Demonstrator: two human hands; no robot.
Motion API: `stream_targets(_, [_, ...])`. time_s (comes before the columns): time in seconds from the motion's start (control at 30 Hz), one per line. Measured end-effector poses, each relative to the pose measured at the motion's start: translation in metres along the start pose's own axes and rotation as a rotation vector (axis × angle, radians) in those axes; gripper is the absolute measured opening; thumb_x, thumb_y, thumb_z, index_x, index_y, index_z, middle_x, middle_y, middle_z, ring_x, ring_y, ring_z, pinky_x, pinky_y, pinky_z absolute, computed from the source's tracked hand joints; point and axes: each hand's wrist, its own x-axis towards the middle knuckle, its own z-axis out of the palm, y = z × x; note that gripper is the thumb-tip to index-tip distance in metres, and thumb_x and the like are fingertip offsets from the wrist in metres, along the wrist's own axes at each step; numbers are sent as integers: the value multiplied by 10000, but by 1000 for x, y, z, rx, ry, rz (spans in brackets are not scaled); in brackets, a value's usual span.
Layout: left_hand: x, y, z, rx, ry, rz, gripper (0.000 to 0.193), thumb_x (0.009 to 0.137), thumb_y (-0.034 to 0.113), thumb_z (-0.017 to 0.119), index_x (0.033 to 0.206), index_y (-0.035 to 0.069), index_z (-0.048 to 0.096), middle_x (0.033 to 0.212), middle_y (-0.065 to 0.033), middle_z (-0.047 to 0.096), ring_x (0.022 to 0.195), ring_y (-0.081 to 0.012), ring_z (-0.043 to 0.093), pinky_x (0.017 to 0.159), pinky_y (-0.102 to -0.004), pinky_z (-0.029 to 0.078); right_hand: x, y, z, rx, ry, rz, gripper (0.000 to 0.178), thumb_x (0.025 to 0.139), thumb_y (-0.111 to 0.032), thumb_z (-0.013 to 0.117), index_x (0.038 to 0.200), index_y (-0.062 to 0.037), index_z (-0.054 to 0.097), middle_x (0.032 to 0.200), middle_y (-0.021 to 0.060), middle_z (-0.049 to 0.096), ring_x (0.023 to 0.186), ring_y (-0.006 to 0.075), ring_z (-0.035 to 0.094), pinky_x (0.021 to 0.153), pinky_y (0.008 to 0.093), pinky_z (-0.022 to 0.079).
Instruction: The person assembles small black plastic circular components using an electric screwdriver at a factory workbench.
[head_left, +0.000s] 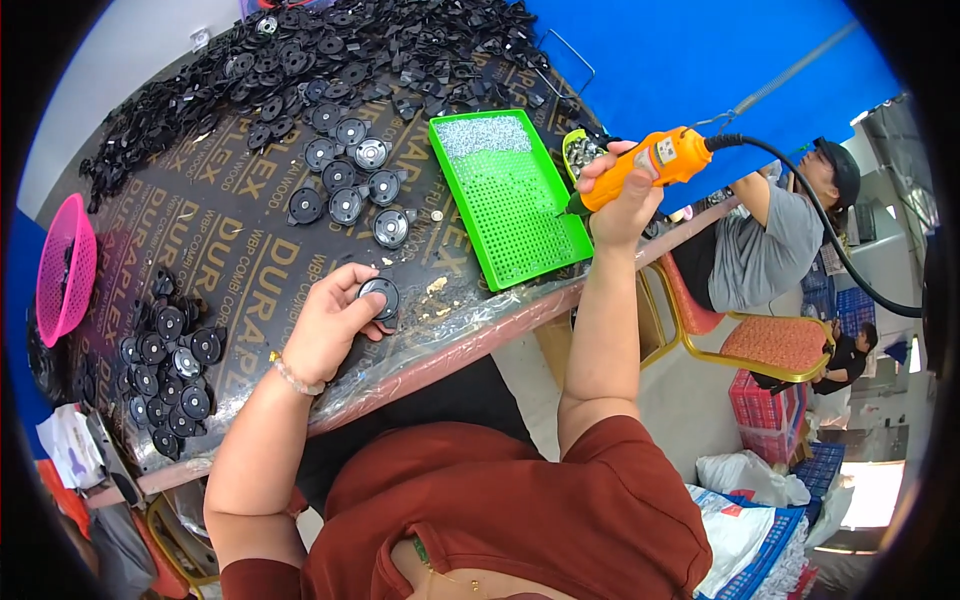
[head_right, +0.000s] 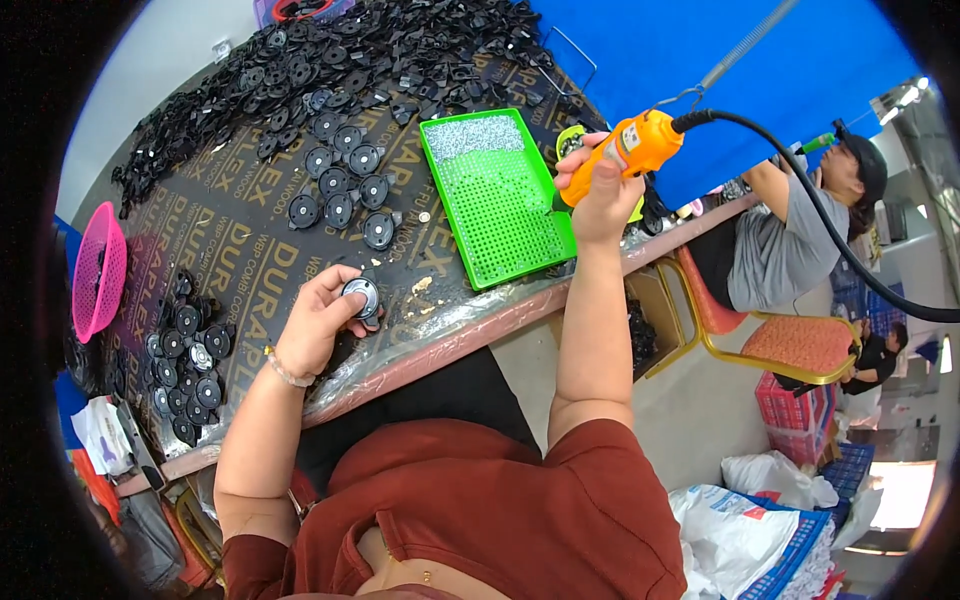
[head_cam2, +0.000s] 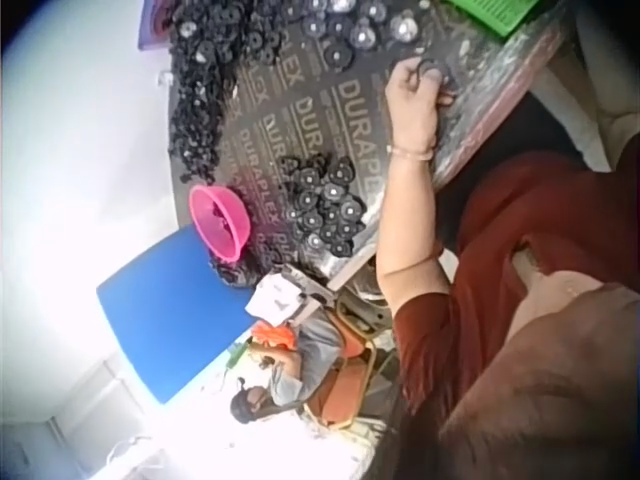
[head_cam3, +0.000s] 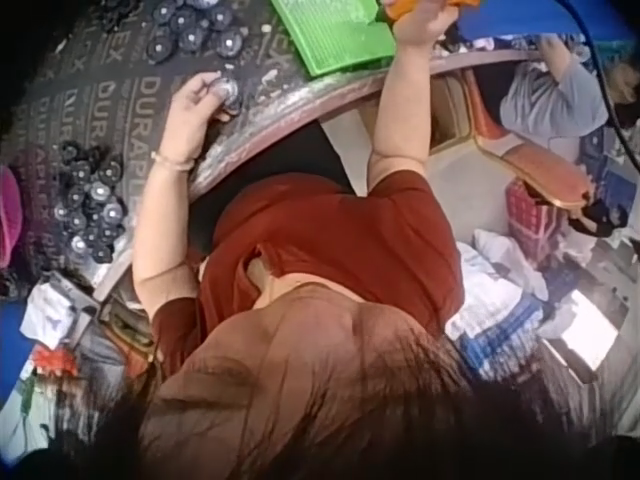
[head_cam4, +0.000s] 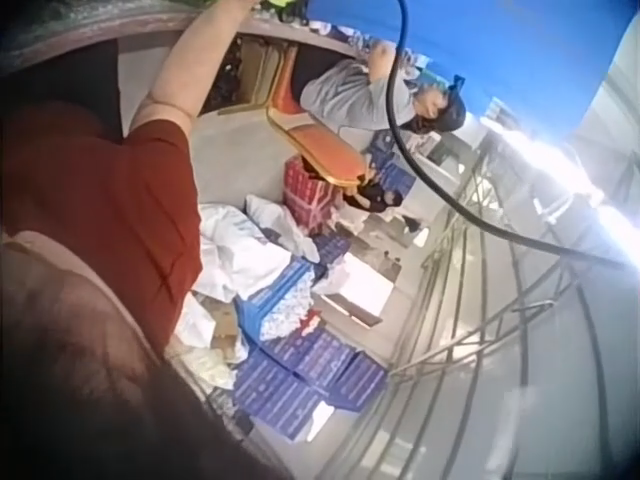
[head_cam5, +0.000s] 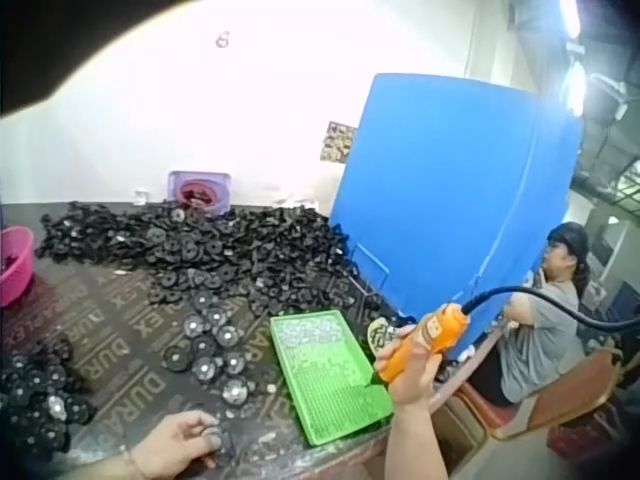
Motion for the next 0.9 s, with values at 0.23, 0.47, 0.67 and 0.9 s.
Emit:
stream_targets(0.23, [3,2,4,-43,15,-20,212,917,100,561,1107,12,524,862,-91,674,698,-138,666,571,-204,517,-5,0,-4,15,-4,-17,696,795,-639,648,1020,8,521,688,92,610,531,143,575,506,252,483])
stream_targets(0.47, [3,6,6,-85,38,-6,206,920,77,540,1113,9,519,909,-101,663,753,-157,672,626,-222,548,0,-7,3,65,27,-36,644,821,-593,652,1023,6,528,696,94,618,540,147,579,510,248,480])
stream_targets(0.67, [4,0,5,-51,33,11,248,904,5,558,1146,-22,504,925,-108,650,771,-178,677,621,-233,549,-21,-47,33,366,-167,-66,841,751,-817,472,1117,-61,511,767,112,623,545,189,575,505,313,481])
stream_targets(0.9, [1,1,2,32,34,-6,251,900,33,588,1131,-52,541,934,-95,652,744,-140,663,607,-237,546,-71,-55,123,619,-485,-2,876,708,-826,479,1100,-43,451,762,121,631,550,179,591,531,317,514])
